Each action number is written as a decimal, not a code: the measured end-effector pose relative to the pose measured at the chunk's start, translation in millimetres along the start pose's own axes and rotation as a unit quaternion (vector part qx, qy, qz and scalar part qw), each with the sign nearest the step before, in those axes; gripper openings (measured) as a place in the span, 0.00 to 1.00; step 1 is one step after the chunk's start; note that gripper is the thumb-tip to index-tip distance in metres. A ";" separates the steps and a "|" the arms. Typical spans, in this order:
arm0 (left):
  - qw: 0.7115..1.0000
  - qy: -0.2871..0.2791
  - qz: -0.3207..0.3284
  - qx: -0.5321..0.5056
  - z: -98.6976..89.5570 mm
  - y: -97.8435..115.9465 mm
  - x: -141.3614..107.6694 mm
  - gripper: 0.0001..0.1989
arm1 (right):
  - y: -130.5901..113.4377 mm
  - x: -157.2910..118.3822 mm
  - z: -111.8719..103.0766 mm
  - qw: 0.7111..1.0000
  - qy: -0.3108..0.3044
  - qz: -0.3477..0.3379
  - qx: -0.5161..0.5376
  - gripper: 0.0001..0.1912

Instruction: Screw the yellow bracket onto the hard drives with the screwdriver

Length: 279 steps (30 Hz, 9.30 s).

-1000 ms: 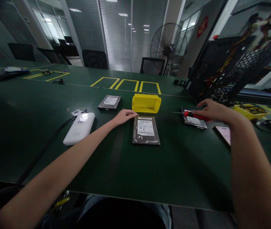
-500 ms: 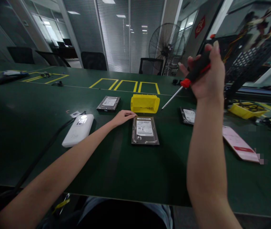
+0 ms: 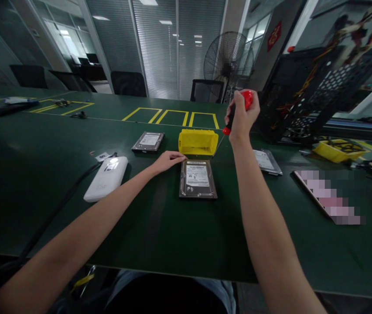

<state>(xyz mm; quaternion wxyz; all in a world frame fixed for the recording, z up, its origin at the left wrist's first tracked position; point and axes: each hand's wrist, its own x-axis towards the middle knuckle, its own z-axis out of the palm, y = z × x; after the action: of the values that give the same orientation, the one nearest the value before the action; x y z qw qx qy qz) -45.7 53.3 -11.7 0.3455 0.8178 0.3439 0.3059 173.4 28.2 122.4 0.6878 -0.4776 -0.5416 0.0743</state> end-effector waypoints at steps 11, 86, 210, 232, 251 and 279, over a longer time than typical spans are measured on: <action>1.000 0.001 0.012 0.000 2.8 -4.4 2.8 0.15 | 16.3 -9.7 7.0 0.999 -0.006 0.018 -0.046 0.18; 1.000 -0.004 0.009 0.004 1.4 -6.2 2.5 0.16 | 24.3 6.6 13.0 0.974 -0.121 -0.012 0.190 0.20; 0.971 0.062 0.043 -0.227 39.2 2.3 39.8 0.17 | 25.2 10.2 3.3 0.958 -0.187 0.004 0.219 0.17; 0.982 0.099 0.045 -0.154 38.4 3.4 41.9 0.18 | 31.4 9.1 7.1 0.967 -0.188 -0.051 0.167 0.20; 0.994 0.104 0.015 -0.003 36.5 7.8 37.4 0.14 | 27.4 8.7 9.3 0.969 -0.155 -0.047 0.188 0.17; 0.998 -0.046 0.030 -0.033 34.7 14.8 32.6 0.16 | 25.9 10.2 5.8 0.971 -0.181 -0.045 0.153 0.21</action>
<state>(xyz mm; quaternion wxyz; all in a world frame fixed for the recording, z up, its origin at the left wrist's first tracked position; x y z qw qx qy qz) 3.8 58.4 -11.6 0.3783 0.8292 0.2926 0.2895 183.6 51.6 110.0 0.6460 -0.3206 -0.6600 0.2106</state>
